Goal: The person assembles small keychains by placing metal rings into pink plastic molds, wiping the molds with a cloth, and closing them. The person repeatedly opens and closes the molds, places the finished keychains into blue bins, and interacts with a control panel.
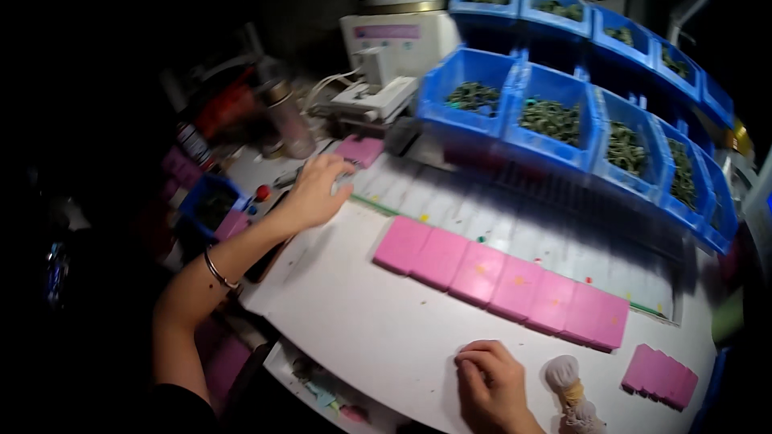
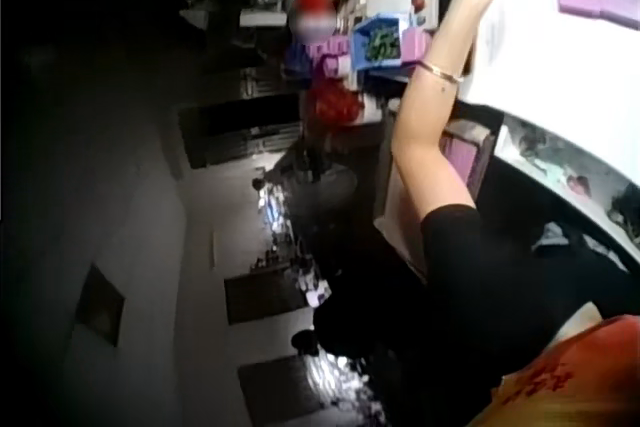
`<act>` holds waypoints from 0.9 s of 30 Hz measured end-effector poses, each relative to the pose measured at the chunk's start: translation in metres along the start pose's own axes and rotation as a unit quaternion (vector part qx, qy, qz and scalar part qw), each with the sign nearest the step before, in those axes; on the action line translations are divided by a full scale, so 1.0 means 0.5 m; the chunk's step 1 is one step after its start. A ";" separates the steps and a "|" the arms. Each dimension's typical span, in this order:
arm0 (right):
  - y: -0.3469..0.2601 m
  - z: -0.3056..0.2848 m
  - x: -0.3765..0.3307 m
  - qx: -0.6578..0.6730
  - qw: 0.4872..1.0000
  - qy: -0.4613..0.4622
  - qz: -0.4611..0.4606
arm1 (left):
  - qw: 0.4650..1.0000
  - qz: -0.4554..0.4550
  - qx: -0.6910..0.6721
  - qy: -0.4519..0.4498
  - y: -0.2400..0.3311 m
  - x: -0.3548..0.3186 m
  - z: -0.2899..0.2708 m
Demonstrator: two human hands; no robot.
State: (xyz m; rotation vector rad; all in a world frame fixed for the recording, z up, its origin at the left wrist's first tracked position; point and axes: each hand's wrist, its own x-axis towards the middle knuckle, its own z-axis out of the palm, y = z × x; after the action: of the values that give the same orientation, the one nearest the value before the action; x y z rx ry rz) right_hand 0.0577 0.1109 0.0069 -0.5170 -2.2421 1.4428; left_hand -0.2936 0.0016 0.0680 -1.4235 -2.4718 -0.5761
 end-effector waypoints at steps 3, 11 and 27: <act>0.016 0.005 -0.003 -0.027 0.998 0.016 -0.049 | 0.999 -0.023 -0.013 0.044 -0.065 -0.021 -0.077; 0.006 0.015 -0.006 -0.018 0.998 0.048 -0.040 | 0.979 -0.192 -0.065 0.025 -0.167 -0.149 -0.155; -0.026 0.052 -0.013 -0.143 0.984 0.056 -0.092 | 0.972 -0.155 -0.044 0.169 -0.103 -0.470 -0.162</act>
State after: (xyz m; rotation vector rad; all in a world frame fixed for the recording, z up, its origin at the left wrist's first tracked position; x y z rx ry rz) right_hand 0.0481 0.0825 0.0081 -0.4520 -2.3490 0.9840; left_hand -0.2201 -0.2397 0.0386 -0.8752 -2.4221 -0.9169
